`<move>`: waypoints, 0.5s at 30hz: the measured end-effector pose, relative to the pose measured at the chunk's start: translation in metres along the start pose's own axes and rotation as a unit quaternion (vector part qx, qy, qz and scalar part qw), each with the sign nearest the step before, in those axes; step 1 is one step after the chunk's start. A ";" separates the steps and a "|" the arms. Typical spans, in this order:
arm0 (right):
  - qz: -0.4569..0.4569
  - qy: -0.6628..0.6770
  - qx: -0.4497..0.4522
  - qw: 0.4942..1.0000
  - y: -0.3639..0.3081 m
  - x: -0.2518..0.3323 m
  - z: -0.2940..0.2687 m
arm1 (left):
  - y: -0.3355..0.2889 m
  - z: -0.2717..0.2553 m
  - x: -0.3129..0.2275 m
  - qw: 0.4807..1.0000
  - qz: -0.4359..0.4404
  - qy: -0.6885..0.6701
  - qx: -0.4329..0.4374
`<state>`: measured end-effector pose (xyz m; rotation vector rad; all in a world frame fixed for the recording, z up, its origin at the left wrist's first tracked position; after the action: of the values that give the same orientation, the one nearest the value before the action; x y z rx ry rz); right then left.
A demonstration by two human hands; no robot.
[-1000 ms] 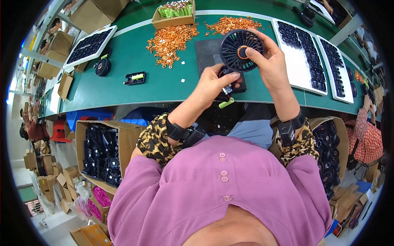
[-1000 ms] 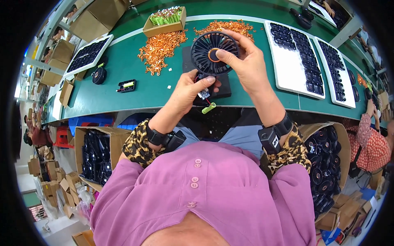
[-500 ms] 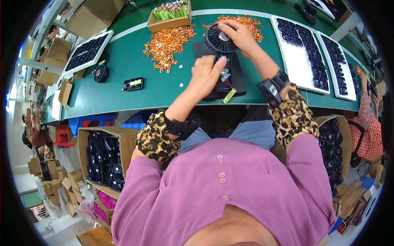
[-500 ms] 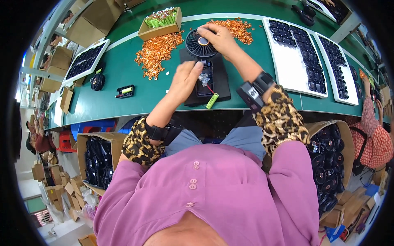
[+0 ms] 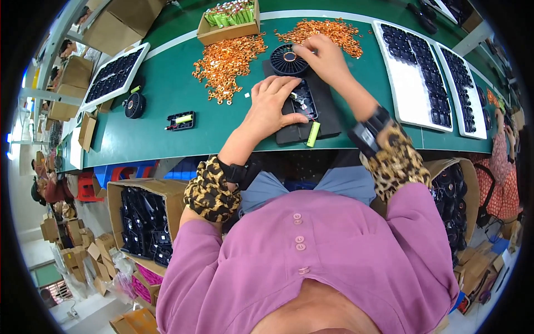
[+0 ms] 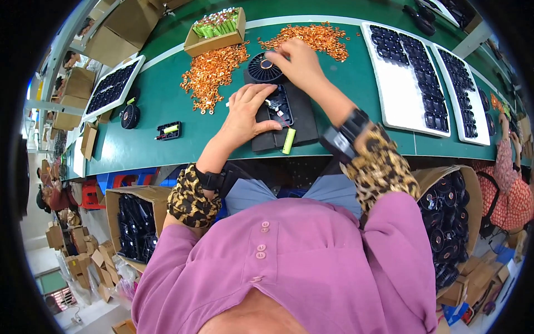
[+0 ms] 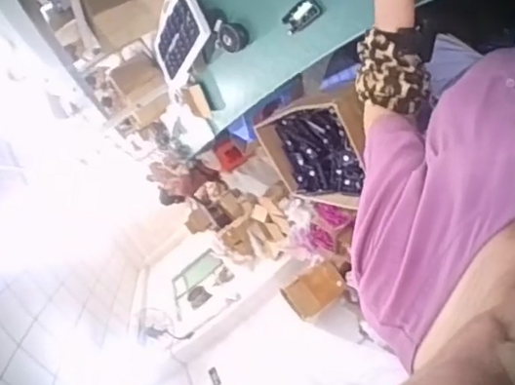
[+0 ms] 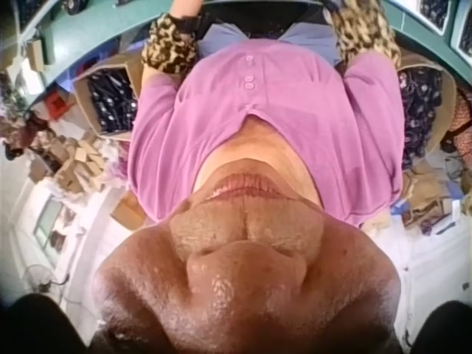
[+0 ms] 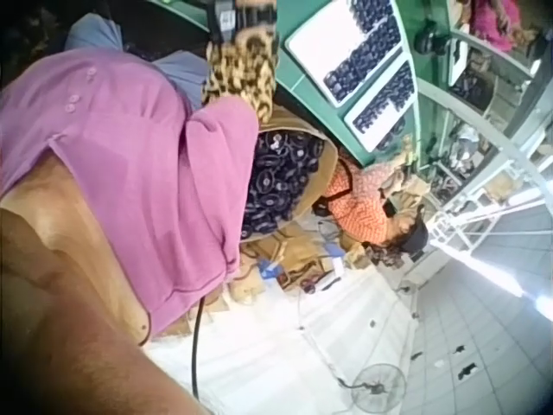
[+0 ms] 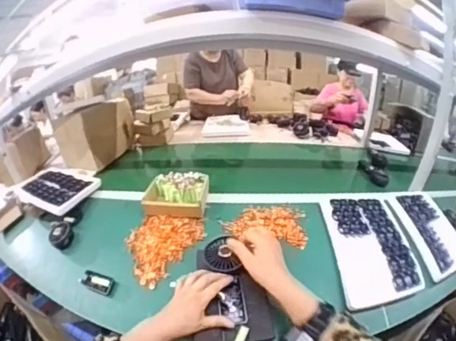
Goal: Assembling small portable fans by installing components such as batteries and circuit boards into plastic housings.
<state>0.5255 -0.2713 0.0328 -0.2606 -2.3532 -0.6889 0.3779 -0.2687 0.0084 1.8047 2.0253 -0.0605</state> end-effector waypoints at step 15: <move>0.118 0.117 0.020 0.986 -0.103 0.018 0.018 | -0.010 0.009 -0.003 0.996 0.039 -0.079 0.015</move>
<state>0.4655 -0.3479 -0.0088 -0.4106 -2.0694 -0.5271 0.3708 -0.2753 -0.0010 1.8344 1.8515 -0.2048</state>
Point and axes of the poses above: each hand's wrist, its own y-axis towards the middle knuckle, its own z-axis out of the palm, x = y × z, the point moved 10 cm from there along y, towards the middle knuckle, and after that the axes turned 9 degrees about x, right-handed, at the moved point
